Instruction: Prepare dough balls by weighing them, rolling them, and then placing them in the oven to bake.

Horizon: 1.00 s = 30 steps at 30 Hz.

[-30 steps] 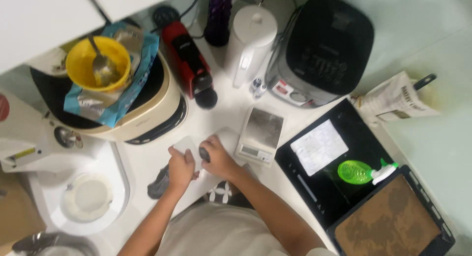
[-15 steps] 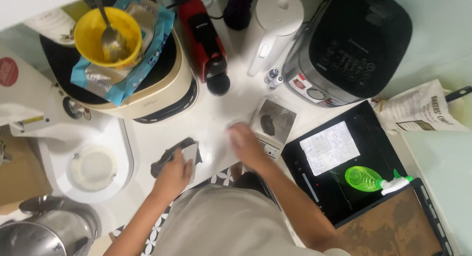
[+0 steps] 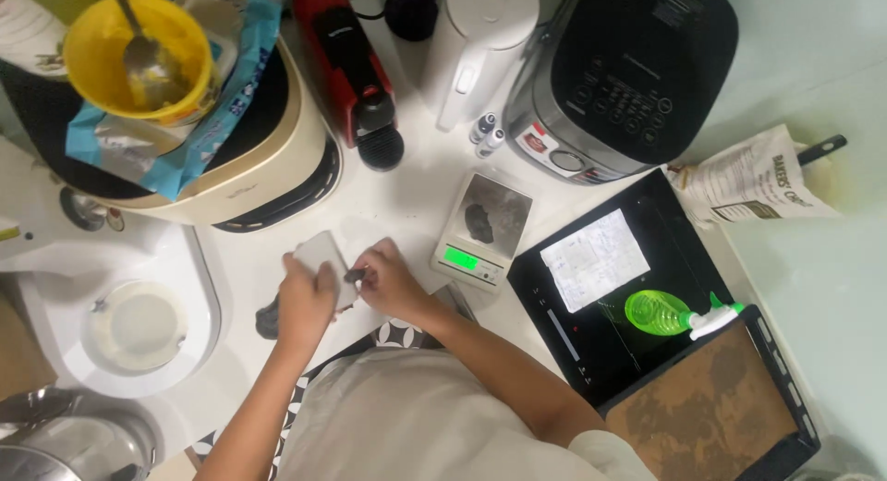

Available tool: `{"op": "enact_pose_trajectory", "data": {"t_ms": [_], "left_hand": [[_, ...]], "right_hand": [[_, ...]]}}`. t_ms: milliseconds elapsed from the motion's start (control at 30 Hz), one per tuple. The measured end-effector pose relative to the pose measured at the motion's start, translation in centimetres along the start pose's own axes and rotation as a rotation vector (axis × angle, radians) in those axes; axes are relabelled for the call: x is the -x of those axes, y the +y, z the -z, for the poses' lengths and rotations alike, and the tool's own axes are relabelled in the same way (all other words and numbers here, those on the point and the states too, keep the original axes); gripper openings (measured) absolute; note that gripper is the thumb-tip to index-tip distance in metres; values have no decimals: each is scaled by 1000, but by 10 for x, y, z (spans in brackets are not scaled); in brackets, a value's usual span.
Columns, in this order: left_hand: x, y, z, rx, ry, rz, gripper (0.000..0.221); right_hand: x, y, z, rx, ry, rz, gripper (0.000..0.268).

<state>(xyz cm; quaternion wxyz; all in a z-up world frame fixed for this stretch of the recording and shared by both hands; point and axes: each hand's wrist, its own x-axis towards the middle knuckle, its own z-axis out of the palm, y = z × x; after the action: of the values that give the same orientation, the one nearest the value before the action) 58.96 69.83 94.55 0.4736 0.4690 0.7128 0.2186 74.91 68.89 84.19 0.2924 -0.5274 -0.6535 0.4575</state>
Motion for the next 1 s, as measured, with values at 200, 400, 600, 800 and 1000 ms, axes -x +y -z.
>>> {"op": "enact_pose_trajectory", "data": {"t_ms": [200,400,600,800,1000], "left_hand": [[28,-13,7,41,86,38,41],[23,-26,-3,-178,268,-298,35],[16,-25,-14,-333,224,-258,37],[-10,-53,-49,-385,-53,-272,38],[-8,-25,-13,-410,-20,-220,44]], "right_hand": [[-2,7,-5,-671,-237,-189,24],[-2,9,1,-479,-81,-166,26],[4,-9,13,-133,8,13,18],[7,-6,20,188,-49,253,22],[10,11,110,268,542,85,39]]}}
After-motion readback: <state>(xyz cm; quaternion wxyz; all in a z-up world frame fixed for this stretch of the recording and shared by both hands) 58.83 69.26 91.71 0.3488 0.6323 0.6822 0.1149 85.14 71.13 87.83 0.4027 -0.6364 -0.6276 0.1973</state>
